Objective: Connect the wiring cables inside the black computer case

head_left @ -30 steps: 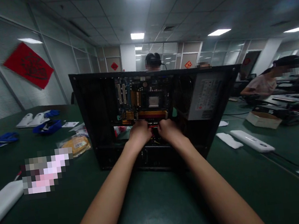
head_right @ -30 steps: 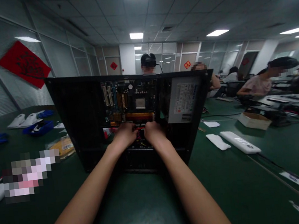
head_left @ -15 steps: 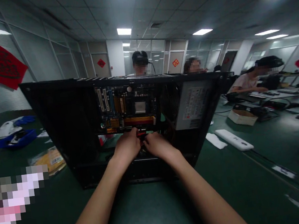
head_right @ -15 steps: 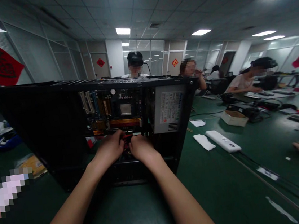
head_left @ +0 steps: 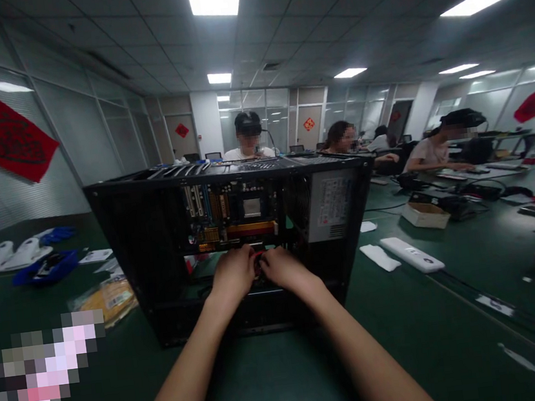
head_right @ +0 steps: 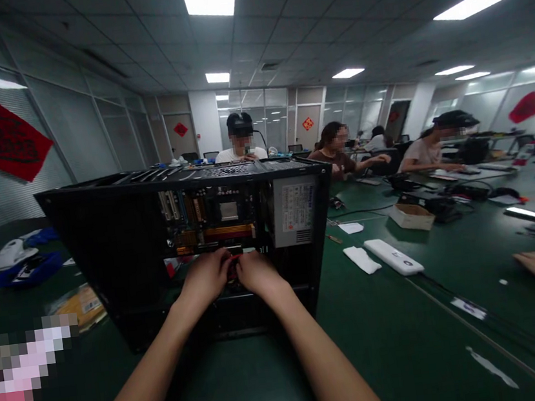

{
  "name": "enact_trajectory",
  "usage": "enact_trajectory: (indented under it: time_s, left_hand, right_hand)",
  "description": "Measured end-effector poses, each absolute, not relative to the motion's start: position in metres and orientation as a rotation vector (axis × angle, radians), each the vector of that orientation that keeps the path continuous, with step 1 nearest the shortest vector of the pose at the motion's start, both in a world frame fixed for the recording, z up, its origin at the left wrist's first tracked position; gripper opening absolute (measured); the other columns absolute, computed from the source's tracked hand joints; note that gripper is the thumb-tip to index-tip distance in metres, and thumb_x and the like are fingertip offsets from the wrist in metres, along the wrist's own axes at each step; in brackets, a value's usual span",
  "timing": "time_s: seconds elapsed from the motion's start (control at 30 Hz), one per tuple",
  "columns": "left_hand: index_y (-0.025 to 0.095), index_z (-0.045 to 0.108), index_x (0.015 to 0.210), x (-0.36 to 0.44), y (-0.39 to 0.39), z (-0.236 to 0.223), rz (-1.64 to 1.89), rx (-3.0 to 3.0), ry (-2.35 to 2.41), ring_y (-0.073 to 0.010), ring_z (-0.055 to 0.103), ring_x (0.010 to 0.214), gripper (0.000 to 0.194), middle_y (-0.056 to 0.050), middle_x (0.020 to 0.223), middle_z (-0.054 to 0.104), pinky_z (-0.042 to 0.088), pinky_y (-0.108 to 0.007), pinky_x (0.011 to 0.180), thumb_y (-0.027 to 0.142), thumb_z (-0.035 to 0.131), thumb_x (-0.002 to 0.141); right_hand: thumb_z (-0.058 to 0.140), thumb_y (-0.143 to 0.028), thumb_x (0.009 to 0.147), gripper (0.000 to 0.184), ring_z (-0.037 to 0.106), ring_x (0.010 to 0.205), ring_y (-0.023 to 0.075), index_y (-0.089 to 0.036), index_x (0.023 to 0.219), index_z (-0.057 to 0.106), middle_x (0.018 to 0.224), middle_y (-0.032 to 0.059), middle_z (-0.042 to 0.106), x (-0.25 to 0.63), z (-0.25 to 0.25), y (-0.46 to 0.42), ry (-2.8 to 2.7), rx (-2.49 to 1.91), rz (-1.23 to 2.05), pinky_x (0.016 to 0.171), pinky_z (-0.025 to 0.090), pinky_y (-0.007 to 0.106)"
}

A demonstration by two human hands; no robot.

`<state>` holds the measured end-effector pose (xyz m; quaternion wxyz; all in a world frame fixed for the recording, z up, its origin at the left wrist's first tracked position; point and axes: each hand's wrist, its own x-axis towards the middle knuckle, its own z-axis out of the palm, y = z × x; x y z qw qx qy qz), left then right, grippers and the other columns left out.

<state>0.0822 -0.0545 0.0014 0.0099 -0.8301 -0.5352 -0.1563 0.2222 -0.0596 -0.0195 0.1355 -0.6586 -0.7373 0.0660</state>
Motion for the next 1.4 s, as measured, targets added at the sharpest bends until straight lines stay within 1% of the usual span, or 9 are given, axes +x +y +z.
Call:
enact_trajectory:
  time_s: [0.13,0.27,0.43,0.63,0.73,0.9,1.0,1.1,1.4]
  left_hand:
    - [0.019,0.067,0.101,0.080,-0.053,-0.002,-0.519,-2.583,-1.684,-0.0260,0.071,0.091,0.021,-0.013,0.097,0.074,0.049,-0.031,0.075,0.030,0.050,0.095]
    - [0.020,0.067,0.103,0.078,-0.049,-0.009,-0.586,-2.607,-1.685,-0.0270,0.071,0.089,0.024,-0.013,0.097,0.075,0.049,-0.031,0.071,0.038,0.056,0.091]
    - [0.018,0.068,0.095,0.079,-0.048,-0.011,-0.564,-2.618,-1.649,-0.0272,0.071,0.088,0.025,-0.013,0.093,0.074,0.049,-0.032,0.072,0.035,0.049,0.094]
    - [0.019,0.057,0.120,0.078,-0.052,-0.007,-0.746,-2.687,-1.562,-0.0266,0.071,0.096,0.028,-0.012,0.103,0.074,0.051,-0.033,0.079,0.029,0.047,0.096]
    - [0.020,0.055,0.123,0.078,-0.055,-0.004,-0.916,-2.763,-1.469,-0.0255,0.069,0.104,0.029,-0.011,0.110,0.073,0.051,-0.034,0.087,0.026,0.047,0.096]
    - [0.018,0.044,0.142,0.078,-0.047,-0.003,-1.427,-2.726,-1.519,-0.0225,0.069,0.108,0.048,-0.010,0.116,0.073,0.052,-0.034,0.096,0.025,0.051,0.095]
    - [0.017,0.056,0.133,0.076,-0.038,-0.004,-1.666,-2.714,-1.508,-0.0202,0.066,0.116,0.038,-0.009,0.121,0.072,0.049,-0.033,0.104,0.024,0.044,0.098]
    - [0.018,0.067,0.121,0.073,-0.032,-0.005,-1.751,-2.731,-1.501,-0.0194,0.063,0.122,0.033,-0.006,0.127,0.071,0.045,-0.033,0.109,0.020,0.043,0.098]
    - [0.017,0.071,0.121,0.070,-0.033,-0.003,-1.858,-2.640,-1.557,-0.0203,0.062,0.124,0.033,-0.006,0.128,0.070,0.043,-0.035,0.112,0.020,0.048,0.096]
  right_hand:
    - [0.046,-0.023,0.096,0.031,0.072,0.097,0.0253,-0.011,0.103,0.074,0.104,0.0184,0.074,0.224,-0.021,-0.060,-2.113,-1.912,0.189,0.078,0.049,0.028]
    - [0.046,-0.020,0.095,0.031,0.071,0.097,0.0279,-0.008,0.104,0.073,0.104,0.0224,0.072,0.224,-0.019,-0.064,-2.009,-2.045,0.100,0.078,0.050,0.031]
    - [0.047,-0.017,0.093,0.025,0.070,0.096,0.0272,-0.010,0.104,0.068,0.103,0.0194,0.071,0.222,-0.015,-0.068,-1.931,-2.022,0.038,0.075,0.049,0.031]
    - [0.049,-0.006,0.085,0.034,0.059,0.113,0.0191,-0.012,0.117,0.056,0.120,0.0136,0.063,0.225,-0.020,-0.062,-1.996,-1.636,0.102,0.094,0.043,0.027]
    - [0.047,-0.008,0.087,0.040,0.056,0.116,0.0196,-0.010,0.126,0.053,0.122,0.0141,0.060,0.226,-0.022,-0.060,-1.933,-1.542,0.064,0.099,0.043,0.029]
    - [0.040,-0.012,0.093,0.046,0.053,0.124,0.0201,-0.013,0.138,0.049,0.131,0.0139,0.057,0.227,-0.018,-0.062,-1.858,-1.403,-0.008,0.105,0.042,0.031]
    - [0.038,-0.015,0.095,0.048,0.051,0.129,0.0208,-0.013,0.142,0.047,0.138,0.0139,0.055,0.226,-0.014,-0.064,-1.802,-1.360,-0.039,0.109,0.040,0.033]
    - [0.040,-0.018,0.095,0.049,0.051,0.131,0.0215,-0.016,0.143,0.049,0.142,0.0121,0.055,0.226,-0.012,-0.066,-1.761,-1.367,-0.031,0.112,0.039,0.035]
    - [0.048,-0.018,0.093,0.039,0.058,0.123,0.0185,-0.017,0.128,0.064,0.131,0.0094,0.065,0.230,-0.011,-0.064,-1.783,-1.235,0.053,0.107,0.042,0.029]
